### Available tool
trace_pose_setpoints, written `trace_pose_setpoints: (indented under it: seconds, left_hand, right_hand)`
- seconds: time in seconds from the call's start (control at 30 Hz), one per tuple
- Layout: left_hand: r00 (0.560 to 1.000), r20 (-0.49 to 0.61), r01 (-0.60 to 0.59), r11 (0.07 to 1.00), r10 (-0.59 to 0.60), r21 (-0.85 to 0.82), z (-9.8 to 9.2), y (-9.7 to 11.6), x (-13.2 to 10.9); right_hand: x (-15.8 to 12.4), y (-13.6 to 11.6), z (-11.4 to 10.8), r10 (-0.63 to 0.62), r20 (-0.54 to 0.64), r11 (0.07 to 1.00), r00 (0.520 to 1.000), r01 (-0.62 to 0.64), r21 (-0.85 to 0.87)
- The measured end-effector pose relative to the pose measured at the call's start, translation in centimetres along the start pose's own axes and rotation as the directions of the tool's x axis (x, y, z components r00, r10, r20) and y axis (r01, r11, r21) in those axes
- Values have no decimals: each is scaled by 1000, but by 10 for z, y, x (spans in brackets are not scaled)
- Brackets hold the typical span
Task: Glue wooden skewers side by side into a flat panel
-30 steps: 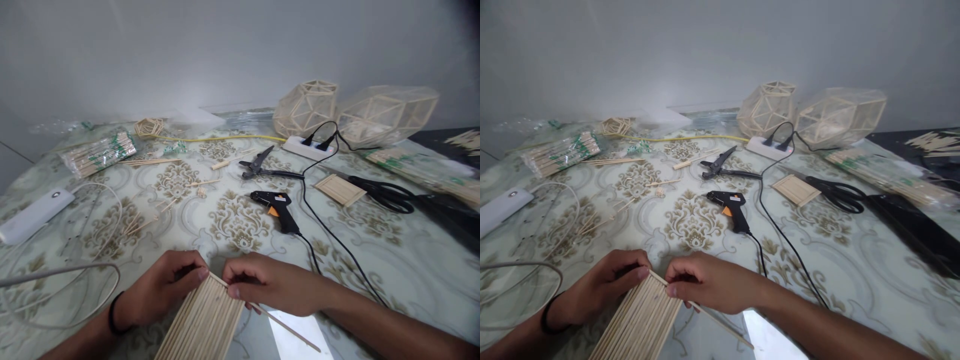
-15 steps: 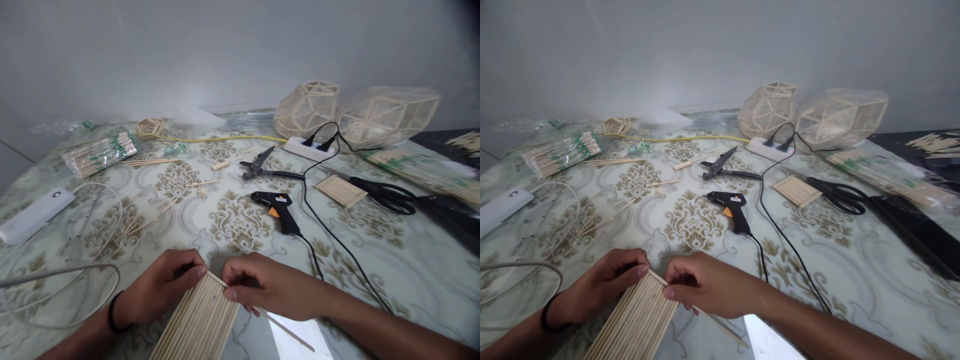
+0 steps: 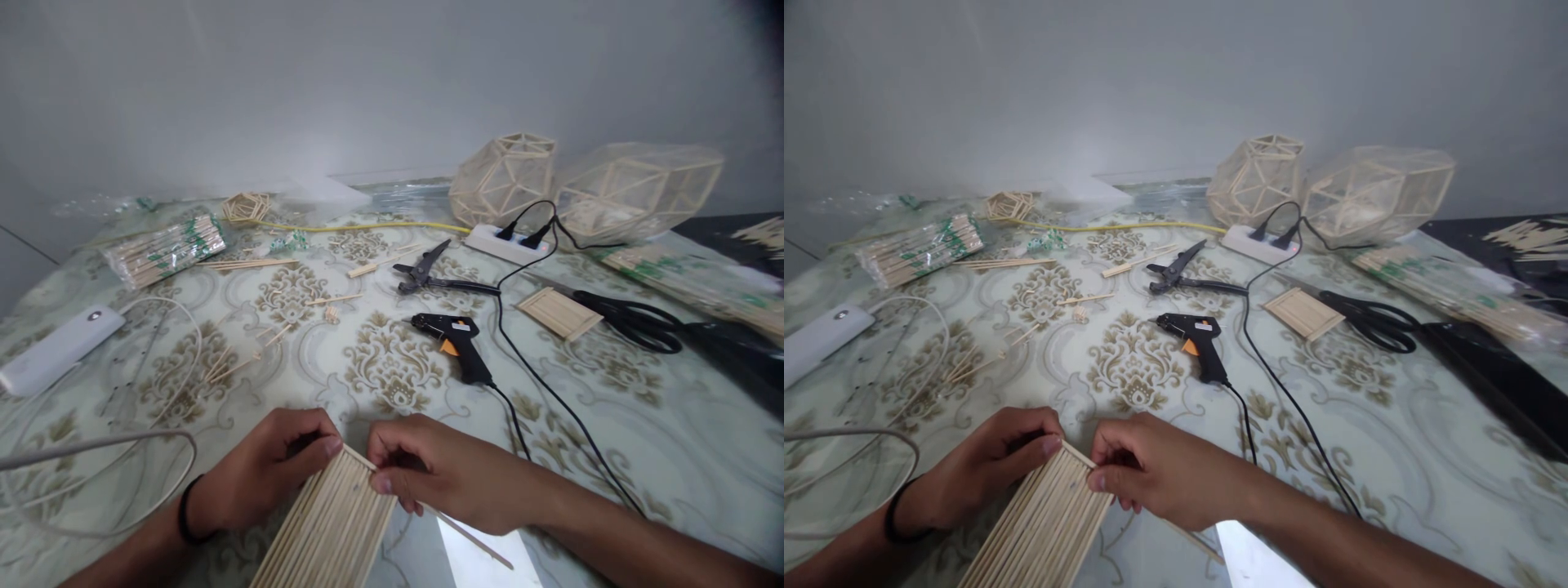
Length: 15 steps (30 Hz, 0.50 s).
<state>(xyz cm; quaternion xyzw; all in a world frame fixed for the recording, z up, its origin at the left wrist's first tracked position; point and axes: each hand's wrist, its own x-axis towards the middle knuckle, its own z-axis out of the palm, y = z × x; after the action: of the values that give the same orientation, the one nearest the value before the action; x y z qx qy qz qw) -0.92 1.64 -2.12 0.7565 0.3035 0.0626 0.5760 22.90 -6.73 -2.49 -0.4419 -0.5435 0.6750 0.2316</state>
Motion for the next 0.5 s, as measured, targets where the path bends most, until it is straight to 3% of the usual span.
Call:
trace_pose_setpoints:
  seconds: [0.13,0.3,0.5]
  left_hand:
    - [1000,7,7,1000,-7,-3,0,0,-1]
    - [1000,-16,16,1000,-16,-23,-2,0,-1]
    - [998,35,-43,981,51,-189,-14,3,-2]
  right_hand:
    - [-1,0,-1,-5,11,1000,1000,6,-29]
    - [2,7,-2,-18,1,996,1000,18,88]
    - [7,18,-17,-114,-28,972,993,118,202]
